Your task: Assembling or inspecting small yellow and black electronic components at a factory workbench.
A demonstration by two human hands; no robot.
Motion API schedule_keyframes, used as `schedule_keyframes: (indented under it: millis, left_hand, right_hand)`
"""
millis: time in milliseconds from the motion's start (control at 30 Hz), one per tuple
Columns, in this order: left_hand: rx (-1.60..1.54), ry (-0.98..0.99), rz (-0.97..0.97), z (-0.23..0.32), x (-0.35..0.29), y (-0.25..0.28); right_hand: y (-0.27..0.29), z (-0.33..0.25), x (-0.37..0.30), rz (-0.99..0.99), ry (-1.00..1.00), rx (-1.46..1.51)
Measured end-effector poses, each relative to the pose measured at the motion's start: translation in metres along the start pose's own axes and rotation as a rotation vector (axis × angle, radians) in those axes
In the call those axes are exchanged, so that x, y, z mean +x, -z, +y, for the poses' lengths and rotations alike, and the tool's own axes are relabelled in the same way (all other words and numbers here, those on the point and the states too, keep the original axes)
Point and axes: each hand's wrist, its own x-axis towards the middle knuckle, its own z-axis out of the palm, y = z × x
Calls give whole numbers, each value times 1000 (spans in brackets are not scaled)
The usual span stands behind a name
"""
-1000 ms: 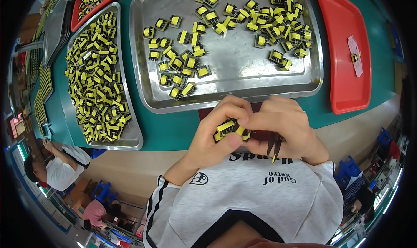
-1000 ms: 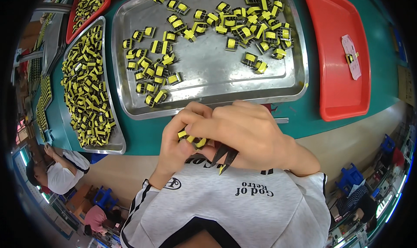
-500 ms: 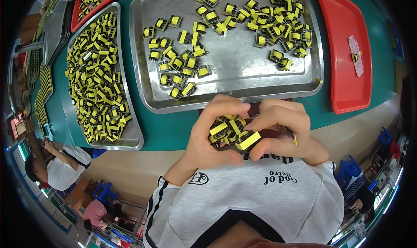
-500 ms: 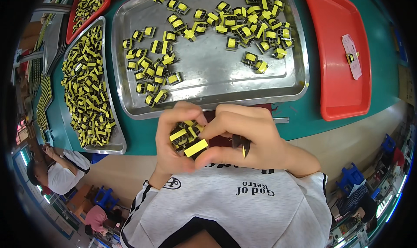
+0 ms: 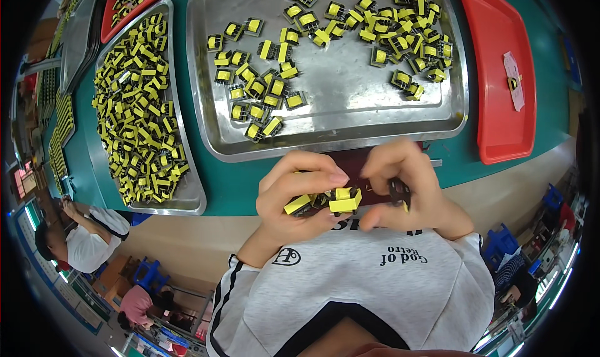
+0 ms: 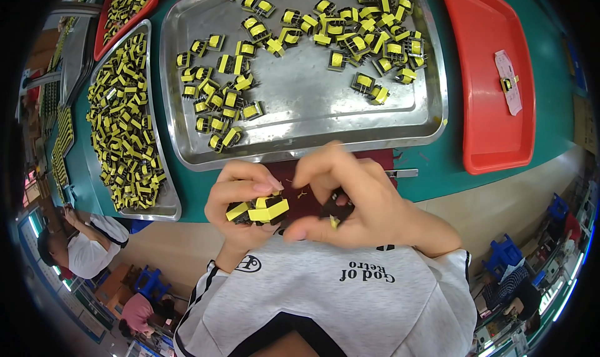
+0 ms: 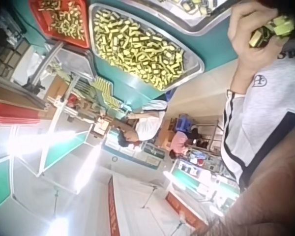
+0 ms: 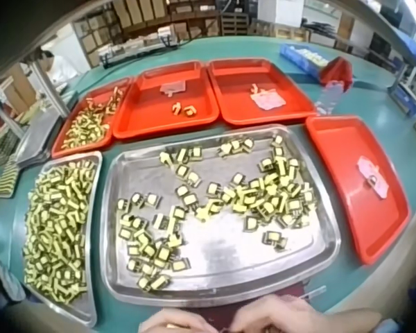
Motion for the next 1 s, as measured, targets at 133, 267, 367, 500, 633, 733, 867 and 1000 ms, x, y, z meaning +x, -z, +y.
schedule_keyframes:
  millis: [133,267,367,500,633,733,867,1000]
  left_hand:
    - [95,70,-14,8,3,4]
    - [287,39,-78,16,11,9]
    - [402,9,-145,20,11,10]
    - [450,33,-159,25,13,10]
    - [456,50,-184,26,15,10]
    - [437,74,-191,26,16,10]
    - [409,105,-189,26,16,10]
    - [416,86,-174,25,18,10]
  right_hand:
    - [18,-10,8,-29,200,-286]
    - [22,-22,11,123,514,-718]
    - [25,-17,11,177,722,-844]
    - [27,-23,6,94,676,-903]
    - [29,-22,4,36,675,-935]
    - [29,-21,3,36,695,-954]
    - [29,-19,3,75,715,-970]
    - [29,-20,4,77,675,-916]
